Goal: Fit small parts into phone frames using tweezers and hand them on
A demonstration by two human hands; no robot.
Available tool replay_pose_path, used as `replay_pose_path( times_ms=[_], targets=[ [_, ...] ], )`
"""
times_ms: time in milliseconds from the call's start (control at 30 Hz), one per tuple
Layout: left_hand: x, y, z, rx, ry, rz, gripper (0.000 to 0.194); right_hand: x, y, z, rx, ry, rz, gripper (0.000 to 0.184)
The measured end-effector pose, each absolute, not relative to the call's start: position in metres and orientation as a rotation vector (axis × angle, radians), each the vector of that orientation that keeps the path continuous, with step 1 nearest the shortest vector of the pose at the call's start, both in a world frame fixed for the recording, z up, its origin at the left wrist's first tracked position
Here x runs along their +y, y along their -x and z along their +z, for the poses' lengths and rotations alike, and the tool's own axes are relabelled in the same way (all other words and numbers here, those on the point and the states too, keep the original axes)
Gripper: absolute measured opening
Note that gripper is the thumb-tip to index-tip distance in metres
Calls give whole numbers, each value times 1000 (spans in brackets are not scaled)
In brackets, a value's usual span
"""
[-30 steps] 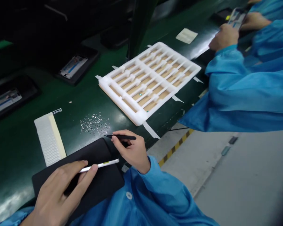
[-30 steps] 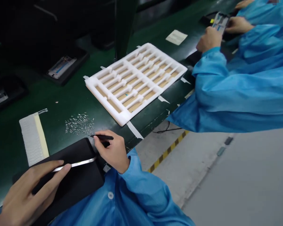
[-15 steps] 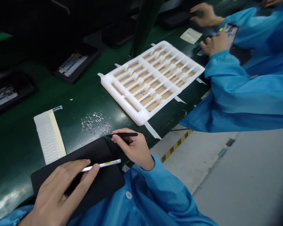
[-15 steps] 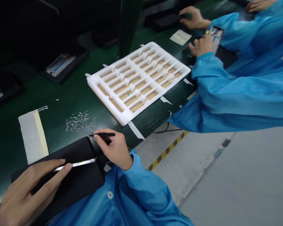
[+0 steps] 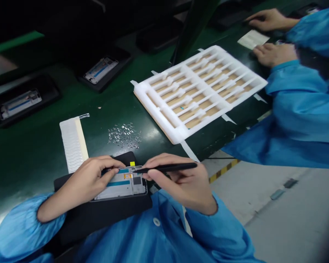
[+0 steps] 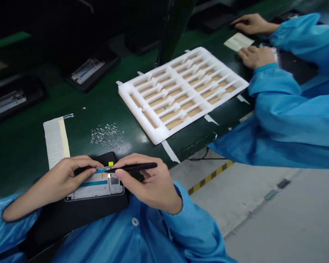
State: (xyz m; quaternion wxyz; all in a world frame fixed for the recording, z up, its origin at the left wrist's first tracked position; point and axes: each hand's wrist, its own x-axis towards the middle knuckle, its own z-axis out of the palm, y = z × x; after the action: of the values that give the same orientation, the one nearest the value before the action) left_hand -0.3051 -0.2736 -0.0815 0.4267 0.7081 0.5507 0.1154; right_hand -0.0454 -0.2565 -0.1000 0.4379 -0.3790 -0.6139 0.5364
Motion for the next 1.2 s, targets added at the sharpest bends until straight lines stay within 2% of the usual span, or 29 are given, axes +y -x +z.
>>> replay_pose_path(
  times_ms=[300,733,1000,1200],
  targets=[
    [-278,303,-94,1397,-1750,339,28,-261,68,-125,-1637,1026,1321,9],
    [-278,296,-91,1448,-1652,367,27,-263,70,-129,-1554,1087,1354,6],
    [-281,291,-97,1548,-1653,405,19,-263,71,-129,-1547,1097,1343,6],
    [-281,287,-97,1610,-1646,414,19,-266,70,-129,-1604,1065,1231,8]
  ],
)
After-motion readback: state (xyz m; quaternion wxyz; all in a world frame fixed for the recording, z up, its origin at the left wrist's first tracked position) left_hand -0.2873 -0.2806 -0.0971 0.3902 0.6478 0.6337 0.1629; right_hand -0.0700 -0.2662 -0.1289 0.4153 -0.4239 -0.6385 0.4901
